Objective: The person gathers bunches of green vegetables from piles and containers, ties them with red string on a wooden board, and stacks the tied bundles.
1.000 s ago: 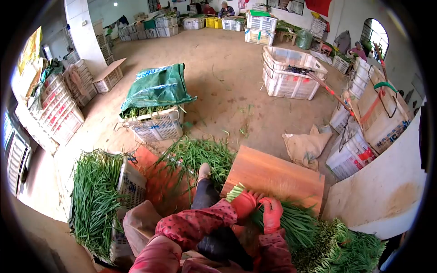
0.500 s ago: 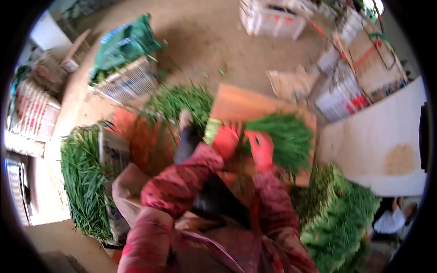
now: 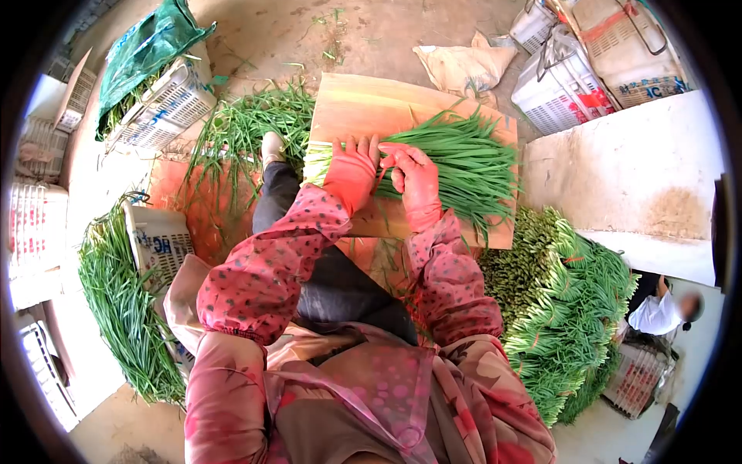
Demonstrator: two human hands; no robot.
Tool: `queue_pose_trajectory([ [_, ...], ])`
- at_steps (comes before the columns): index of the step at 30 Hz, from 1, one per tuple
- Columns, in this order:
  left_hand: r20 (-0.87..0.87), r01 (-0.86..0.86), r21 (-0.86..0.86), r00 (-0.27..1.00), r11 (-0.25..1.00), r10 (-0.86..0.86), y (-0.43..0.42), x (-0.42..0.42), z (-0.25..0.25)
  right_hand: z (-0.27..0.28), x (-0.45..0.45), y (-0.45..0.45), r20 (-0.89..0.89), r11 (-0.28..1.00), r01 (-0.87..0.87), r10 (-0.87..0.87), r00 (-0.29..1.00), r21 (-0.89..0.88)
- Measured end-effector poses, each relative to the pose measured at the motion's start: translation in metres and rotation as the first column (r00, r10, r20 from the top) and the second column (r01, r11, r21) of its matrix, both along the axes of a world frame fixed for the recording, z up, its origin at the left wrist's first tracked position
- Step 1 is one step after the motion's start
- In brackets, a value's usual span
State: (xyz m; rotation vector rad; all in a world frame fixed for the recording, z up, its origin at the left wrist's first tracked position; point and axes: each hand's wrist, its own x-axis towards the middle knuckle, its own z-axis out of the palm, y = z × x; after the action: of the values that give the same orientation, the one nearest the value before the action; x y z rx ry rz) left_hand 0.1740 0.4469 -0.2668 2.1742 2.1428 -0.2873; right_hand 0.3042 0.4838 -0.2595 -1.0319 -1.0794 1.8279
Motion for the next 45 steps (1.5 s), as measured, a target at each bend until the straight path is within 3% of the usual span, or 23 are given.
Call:
queue_pose_trajectory([
  [2, -0.006, 0.016, 0.064, 1.000, 0.998, -0.016, 0.002, 0.000, -0.011, 0.001, 0.001, -0.003, -0.030, 0.998, -0.065, 0.064, 0.997, -0.018],
  [4, -0.001, -0.015, -0.169, 1.000, 0.986, 0.015, 0.010, 0.001, -0.003, 0.017, -0.006, -0.015, 0.003, 0.998, -0.053, 0.053, 0.999, -0.013],
  [6, 0.051, -0.018, -0.017, 0.999, 1.000, 0.019, 0.012, -0.004, -0.034, 0.028, -0.005, -0.038, 0.060, 0.997, -0.039, 0.043, 0.997, -0.065],
  [9, -0.098, 0.090, 0.031, 0.991, 0.995, -0.086, 0.019, -0.011, -0.022, 0.012, 0.017, -0.079, 0.135, 0.991, -0.016, 0.035, 0.990, -0.135],
  [12, -0.101, 0.111, -0.142, 0.987, 0.984, -0.126, 0.010, -0.007, -0.002, 0.004, 0.027, -0.100, 0.182, 0.972, 0.019, 0.024, 0.983, -0.233],
  [14, 0.028, 0.164, -0.111, 0.986, 0.980, -0.162, 0.017, -0.016, 0.000, 0.021, 0.018, -0.075, 0.124, 0.993, -0.072, 0.060, 0.990, 0.090],
  [16, 0.066, 0.120, -0.134, 0.991, 0.984, -0.112, 0.017, -0.021, -0.001, 0.028, 0.014, -0.055, 0.138, 0.978, -0.109, 0.085, 0.987, 0.177],
  [18, 0.182, 0.146, 0.171, 0.967, 0.974, -0.177, 0.008, -0.029, -0.003, 0.023, 0.014, -0.040, 0.144, 0.923, -0.202, 0.162, 0.976, 0.328],
  [19, 0.186, 0.117, -0.012, 0.976, 0.993, -0.113, 0.004, -0.030, 0.019, 0.032, 0.016, -0.038, 0.142, 0.923, -0.194, 0.154, 0.978, 0.333],
  [21, 0.205, 0.086, 0.022, 0.975, 0.996, -0.088, -0.013, -0.031, 0.030, 0.049, 0.024, -0.037, 0.056, 0.976, 0.069, -0.082, 0.995, 0.207],
  [22, 0.226, 0.044, 0.058, 0.973, 0.997, -0.056, -0.020, -0.033, 0.034, 0.043, 0.033, -0.038, 0.052, 0.974, 0.081, -0.094, 0.994, 0.211],
  [25, 0.130, 0.062, 0.045, 0.989, 0.997, -0.068, -0.028, -0.025, 0.031, 0.002, 0.059, -0.065, 0.222, 0.993, -0.113, 0.118, 0.968, -0.032],
  [27, 0.034, 0.099, 0.057, 0.994, 0.993, -0.101, -0.023, -0.014, 0.017, -0.021, 0.063, -0.093, 0.363, 0.927, -0.319, 0.370, 0.855, -0.195],
  [30, -0.129, 0.127, 0.121, 0.985, 0.985, -0.111, -0.006, 0.004, -0.003, -0.043, 0.054, -0.132, 0.276, 0.858, -0.384, 0.482, 0.831, -0.341],
  [32, -0.158, 0.148, 0.109, 0.979, 0.983, -0.130, 0.009, 0.007, -0.002, -0.054, 0.048, -0.146, 0.257, 0.877, -0.379, 0.455, 0.852, -0.296],
  [35, -0.052, 0.125, -0.115, 0.990, 0.985, -0.132, 0.021, 0.003, 0.008, -0.063, 0.052, -0.142, 0.313, 0.905, -0.354, 0.416, 0.854, -0.237],
  [37, 0.013, 0.137, -0.109, 0.991, 0.985, -0.136, 0.024, -0.005, 0.010, -0.061, 0.051, -0.130, 0.351, 0.917, -0.357, 0.398, 0.848, -0.176],
  [39, 0.080, 0.144, -0.107, 0.987, 0.984, -0.136, 0.021, -0.016, 0.001, -0.056, 0.051, -0.115, 0.643, 0.945, -0.267, 0.086, 0.761, 0.189],
  [40, 0.138, 0.188, 0.076, 0.971, 0.979, -0.197, 0.017, -0.025, -0.016, -0.050, 0.048, -0.106, 0.643, 0.945, -0.269, 0.090, 0.761, 0.186],
  [41, 0.181, 0.215, 0.259, 0.947, 0.942, -0.266, 0.015, -0.030, -0.025, -0.043, 0.045, -0.096, 0.698, 0.882, -0.292, -0.057, 0.714, 0.371],
  [42, 0.178, 0.214, 0.257, 0.948, 0.942, -0.264, 0.016, -0.029, -0.021, -0.038, 0.041, -0.088, 0.713, 0.779, -0.325, -0.213, 0.668, 0.537],
  [43, 0.169, 0.205, 0.140, 0.959, 0.969, -0.228, 0.017, -0.027, -0.014, -0.035, 0.036, -0.082, 0.709, 0.777, -0.325, -0.211, 0.673, 0.539],
  [45, 0.133, 0.170, 0.037, 0.976, 0.985, -0.174, 0.022, -0.026, -0.007, -0.030, 0.017, -0.065, 0.871, 0.716, -0.538, -0.204, 0.446, 0.444],
])
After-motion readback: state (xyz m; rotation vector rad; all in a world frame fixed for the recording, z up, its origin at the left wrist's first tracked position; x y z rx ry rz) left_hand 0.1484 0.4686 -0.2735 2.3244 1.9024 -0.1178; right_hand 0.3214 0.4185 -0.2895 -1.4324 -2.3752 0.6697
